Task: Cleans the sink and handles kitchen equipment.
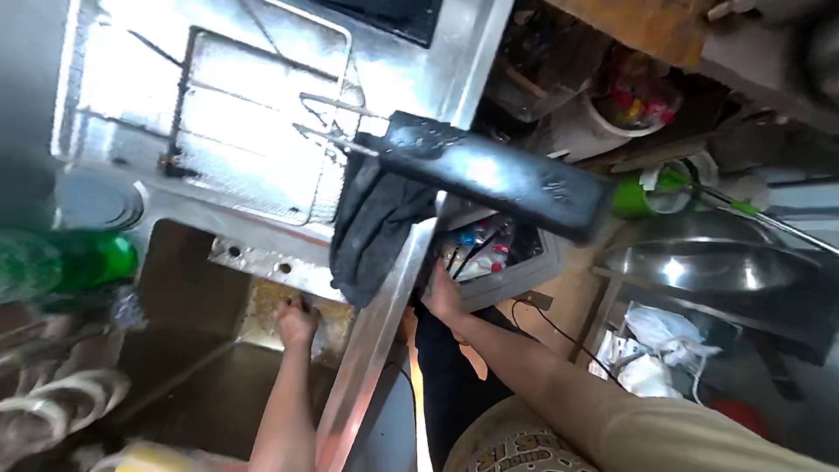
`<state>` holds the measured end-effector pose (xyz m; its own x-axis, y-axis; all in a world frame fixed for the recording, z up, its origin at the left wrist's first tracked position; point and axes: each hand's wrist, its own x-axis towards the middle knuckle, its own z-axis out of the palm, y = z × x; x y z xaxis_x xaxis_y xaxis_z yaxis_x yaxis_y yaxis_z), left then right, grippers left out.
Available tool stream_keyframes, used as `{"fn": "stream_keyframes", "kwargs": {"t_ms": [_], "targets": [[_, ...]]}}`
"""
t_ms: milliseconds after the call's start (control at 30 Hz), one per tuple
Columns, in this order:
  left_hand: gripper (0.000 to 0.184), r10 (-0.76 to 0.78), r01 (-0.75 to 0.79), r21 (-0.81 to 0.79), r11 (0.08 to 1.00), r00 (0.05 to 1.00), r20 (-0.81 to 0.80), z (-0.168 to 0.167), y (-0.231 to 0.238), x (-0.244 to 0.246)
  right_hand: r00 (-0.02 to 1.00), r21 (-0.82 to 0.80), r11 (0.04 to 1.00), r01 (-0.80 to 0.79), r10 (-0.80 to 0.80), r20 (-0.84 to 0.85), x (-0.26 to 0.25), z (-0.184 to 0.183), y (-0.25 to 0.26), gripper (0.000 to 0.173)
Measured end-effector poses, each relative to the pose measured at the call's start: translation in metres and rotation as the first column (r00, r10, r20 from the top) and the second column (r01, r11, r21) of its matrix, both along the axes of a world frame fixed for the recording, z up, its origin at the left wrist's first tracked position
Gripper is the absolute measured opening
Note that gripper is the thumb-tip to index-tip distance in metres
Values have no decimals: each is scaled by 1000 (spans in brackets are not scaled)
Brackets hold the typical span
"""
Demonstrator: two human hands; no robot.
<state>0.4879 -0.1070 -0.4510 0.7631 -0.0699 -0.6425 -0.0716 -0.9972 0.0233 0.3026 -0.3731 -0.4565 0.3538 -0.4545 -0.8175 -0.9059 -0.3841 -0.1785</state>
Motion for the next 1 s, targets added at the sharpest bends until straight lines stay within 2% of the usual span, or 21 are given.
{"fn": "stream_keyframes", "kwargs": {"t_ms": [133, 233, 500, 600, 733, 800, 867, 933, 1000], "targets": [[43, 112, -112, -11, 994, 993, -23, 10, 1, -2, 994, 25, 994, -104, 103, 38, -25, 1, 24, 106], [42, 85, -84, -48, 995, 996, 23, -7, 16, 0, 985, 52, 985, -162, 158, 69, -31, 2, 32, 109], [38, 58, -57, -56, 997, 998, 16, -13, 21, -2, 972, 141, 962, -236, 230, 57, -49, 0, 48, 111], [37, 37, -34, -58, 998, 998, 45, -15, 22, -2, 964, 166, 950, -263, 251, 92, -49, 0, 36, 106], [37, 52, -50, -56, 997, 998, 21, -13, 23, -1, 935, 222, 908, -355, 345, 85, -40, 10, -8, 96], [37, 65, -64, -70, 996, 998, 14, -8, 21, -1, 886, 257, 850, -459, 459, 65, -32, 32, -33, 84], [36, 76, -75, -89, 993, 997, 14, -9, 23, -1, 830, 284, 781, -556, 543, 128, -22, 73, -52, 60], [36, 90, -87, -114, 990, 996, 18, -14, 25, -1, 731, 201, 720, -665, 569, 377, -12, 129, -65, 43], [36, 120, -118, -134, 984, 993, 10, -16, 25, -2, 498, -71, 719, -691, 545, 674, 2, 174, -69, 37]]}}
